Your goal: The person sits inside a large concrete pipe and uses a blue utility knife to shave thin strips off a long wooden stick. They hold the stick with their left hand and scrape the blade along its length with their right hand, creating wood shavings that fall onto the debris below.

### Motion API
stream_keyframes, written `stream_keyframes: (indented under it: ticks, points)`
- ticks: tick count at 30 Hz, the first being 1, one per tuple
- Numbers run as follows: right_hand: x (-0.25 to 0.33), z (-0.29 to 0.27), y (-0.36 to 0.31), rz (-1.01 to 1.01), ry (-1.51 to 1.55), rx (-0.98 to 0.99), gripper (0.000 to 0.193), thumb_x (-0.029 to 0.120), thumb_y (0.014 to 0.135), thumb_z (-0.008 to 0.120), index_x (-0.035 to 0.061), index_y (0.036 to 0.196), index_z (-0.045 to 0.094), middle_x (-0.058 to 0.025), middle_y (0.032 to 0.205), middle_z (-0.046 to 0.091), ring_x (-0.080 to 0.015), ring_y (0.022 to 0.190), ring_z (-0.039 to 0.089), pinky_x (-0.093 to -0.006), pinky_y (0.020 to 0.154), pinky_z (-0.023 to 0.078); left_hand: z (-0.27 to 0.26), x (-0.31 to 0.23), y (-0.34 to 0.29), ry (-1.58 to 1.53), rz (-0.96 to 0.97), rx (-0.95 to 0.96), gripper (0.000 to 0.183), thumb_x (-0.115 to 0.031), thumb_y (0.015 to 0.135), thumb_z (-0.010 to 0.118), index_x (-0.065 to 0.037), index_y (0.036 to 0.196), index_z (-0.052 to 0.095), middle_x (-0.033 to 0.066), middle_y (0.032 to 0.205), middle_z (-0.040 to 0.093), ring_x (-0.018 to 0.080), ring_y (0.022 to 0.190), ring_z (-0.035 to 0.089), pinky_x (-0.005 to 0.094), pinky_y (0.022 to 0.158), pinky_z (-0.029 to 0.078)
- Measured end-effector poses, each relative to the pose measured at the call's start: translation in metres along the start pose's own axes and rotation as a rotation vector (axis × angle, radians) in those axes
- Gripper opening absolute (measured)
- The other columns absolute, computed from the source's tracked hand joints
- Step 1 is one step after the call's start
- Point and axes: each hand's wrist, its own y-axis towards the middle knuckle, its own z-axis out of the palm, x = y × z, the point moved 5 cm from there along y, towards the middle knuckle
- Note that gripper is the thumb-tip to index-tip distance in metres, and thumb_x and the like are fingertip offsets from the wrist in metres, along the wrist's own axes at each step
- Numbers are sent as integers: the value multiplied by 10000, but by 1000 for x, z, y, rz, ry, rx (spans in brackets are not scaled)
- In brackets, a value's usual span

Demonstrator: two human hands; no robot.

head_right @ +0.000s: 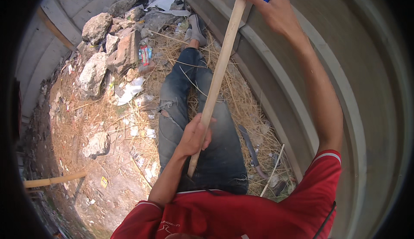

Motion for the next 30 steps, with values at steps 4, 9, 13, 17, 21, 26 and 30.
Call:
stream_keyframes:
  ticks: [4,9,13,17,21,26,30]
  points:
    - [15,31,-46,29,331,193,468,491,942,692,24,957,701,42,692,433,-100,650,410,-320,599,333,-3,-7,4,60,-36,-46,369,-358,1126,418,-30,1189,574,39,690,614,77,505,517,238,492,430]
    - [21,44,-55,41,516,240,407,448,941,722,41,953,709,50,683,453,-100,619,416,-303,574,337,2,-45,31,238,159,-197,373,-361,1128,408,-32,1174,577,44,746,641,67,532,536,221,495,417]
    - [49,41,-77,-111,308,240,462,500,961,677,40,942,719,-47,626,566,-204,556,546,-368,556,428,7,-73,50,303,131,-380,396,-358,1139,375,-36,1059,591,11,662,587,57,517,518,229,489,410]
    - [63,57,-121,-204,-11,451,525,544,984,609,40,916,741,-169,608,634,-370,570,653,-471,581,516,-8,-55,53,439,151,-509,424,-317,1142,372,-30,930,601,18,575,538,93,504,536,281,492,416]
    - [52,80,-161,-295,-148,570,568,584,969,610,53,793,706,-179,592,638,-401,587,668,-494,578,529,-16,-50,54,434,201,-508,430,-303,1141,378,-28,881,585,30,560,529,121,497,551,305,495,419]
    - [51,96,-170,-411,-218,530,589,603,980,591,67,758,694,-166,562,615,-413,575,648,-493,567,521,-27,-47,55,494,262,-546,437,-306,1141,374,-25,875,575,34,557,518,123,488,540,312,495,416]
    - [37,77,-83,-194,-194,326,666,627,1007,531,22,794,711,-182,555,593,-410,600,654,-484,592,513,-27,-34,44,407,132,-502,472,-364,1146,344,-45,872,558,-21,584,464,60,496,460,262,480,367]
